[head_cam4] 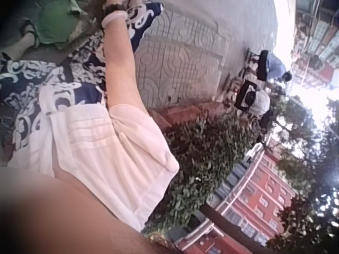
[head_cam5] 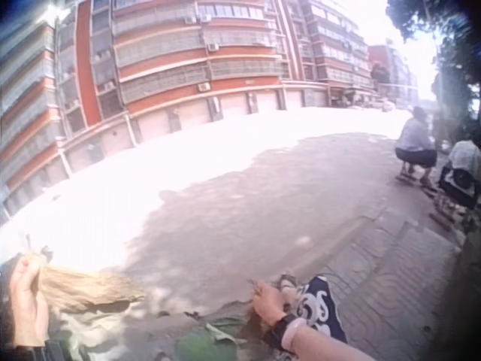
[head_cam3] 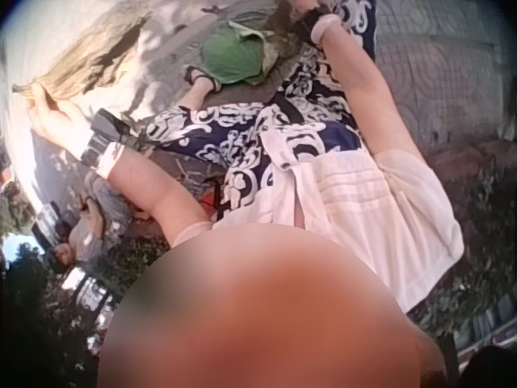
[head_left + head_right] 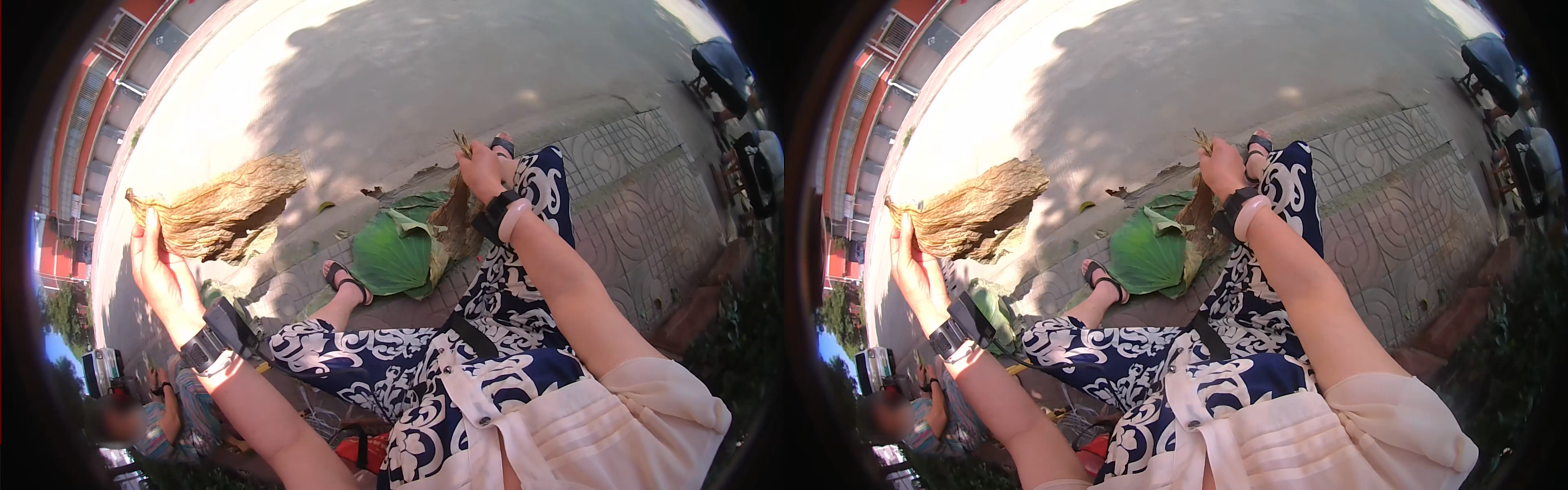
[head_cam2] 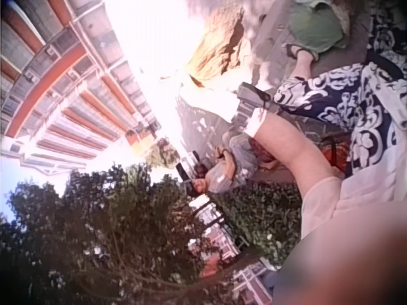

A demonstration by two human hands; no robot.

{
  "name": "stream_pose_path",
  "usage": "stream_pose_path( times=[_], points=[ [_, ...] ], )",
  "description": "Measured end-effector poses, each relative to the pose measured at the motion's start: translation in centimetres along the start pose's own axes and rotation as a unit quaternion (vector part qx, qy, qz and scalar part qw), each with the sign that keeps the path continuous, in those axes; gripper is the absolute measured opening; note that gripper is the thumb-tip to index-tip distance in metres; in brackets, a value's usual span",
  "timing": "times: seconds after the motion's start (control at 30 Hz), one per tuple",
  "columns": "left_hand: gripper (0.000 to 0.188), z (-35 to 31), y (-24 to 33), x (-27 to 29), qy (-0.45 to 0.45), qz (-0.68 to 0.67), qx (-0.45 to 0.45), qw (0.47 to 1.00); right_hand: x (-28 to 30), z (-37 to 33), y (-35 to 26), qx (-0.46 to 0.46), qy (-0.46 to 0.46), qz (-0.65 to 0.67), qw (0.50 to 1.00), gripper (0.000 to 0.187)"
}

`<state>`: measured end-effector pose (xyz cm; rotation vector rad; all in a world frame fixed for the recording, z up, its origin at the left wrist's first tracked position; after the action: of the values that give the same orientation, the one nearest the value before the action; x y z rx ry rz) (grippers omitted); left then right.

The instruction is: The recorder is preparing large green leaves, possibly lotus leaves, by cleaning, folding, and bundling them for storage or food use.

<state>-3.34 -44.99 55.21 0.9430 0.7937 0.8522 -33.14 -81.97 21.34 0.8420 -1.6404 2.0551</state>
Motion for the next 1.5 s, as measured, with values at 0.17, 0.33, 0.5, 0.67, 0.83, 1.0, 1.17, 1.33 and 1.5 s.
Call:
stream_pose_path(
  times=[0.17,0.33,0.5,0.67,0.83,1.0,1.17,1.33,1.5],
  points=[
    [0.020,-3.0,-4.1,-3.0,-0.033,0.009,0.074,0.997,1.4,-1.0,-3.4,0.029,0.005,0.127,0.991,0.035],
    [0.018,-5.6,-7.4,-6.7,-0.066,-0.009,0.152,0.986,3.7,-2.4,-9.6,0.139,-0.010,0.254,0.957,0.030],
    [0.021,-7.0,-9.3,-8.8,-0.150,0.032,0.145,0.977,5.9,-5.5,-17.5,0.091,-0.209,0.421,0.878,0.027],
    [0.020,-8.9,-10.7,-13.4,-0.222,0.099,0.135,0.960,5.3,-7.9,-20.2,0.095,-0.301,0.418,0.852,0.022],
    [0.023,-10.4,-10.1,-18.6,-0.310,0.190,-0.010,0.932,7.8,-7.9,-20.3,0.130,-0.291,0.488,0.813,0.027],
    [0.024,-11.1,-10.1,-15.4,-0.288,0.145,0.042,0.945,5.2,-10.1,-21.1,0.170,-0.314,0.486,0.797,0.027],
    [0.011,-12.0,-12.8,-17.1,-0.273,0.034,0.127,0.953,6.0,-8.6,-18.3,0.156,-0.287,0.453,0.830,0.031],
    [0.011,-11.9,-12.0,-17.7,-0.272,0.051,0.104,0.955,7.0,-8.2,-18.8,0.182,-0.268,0.450,0.832,0.032],
    [0.009,-11.8,-11.6,-17.8,-0.276,0.053,0.101,0.954,7.5,-8.4,-19.6,0.204,-0.256,0.468,0.821,0.031]
  ],
)
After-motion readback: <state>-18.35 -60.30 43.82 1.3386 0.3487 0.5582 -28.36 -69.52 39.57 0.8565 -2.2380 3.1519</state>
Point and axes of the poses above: each hand's wrist, its own z-axis towards the middle knuckle, its own x-axis out of the back of the hand, y = z × x, the point moved 8 cm from there along z, towards the middle knuckle, and after that the axes turned 5 degrees about y, right-handed, at the moved point
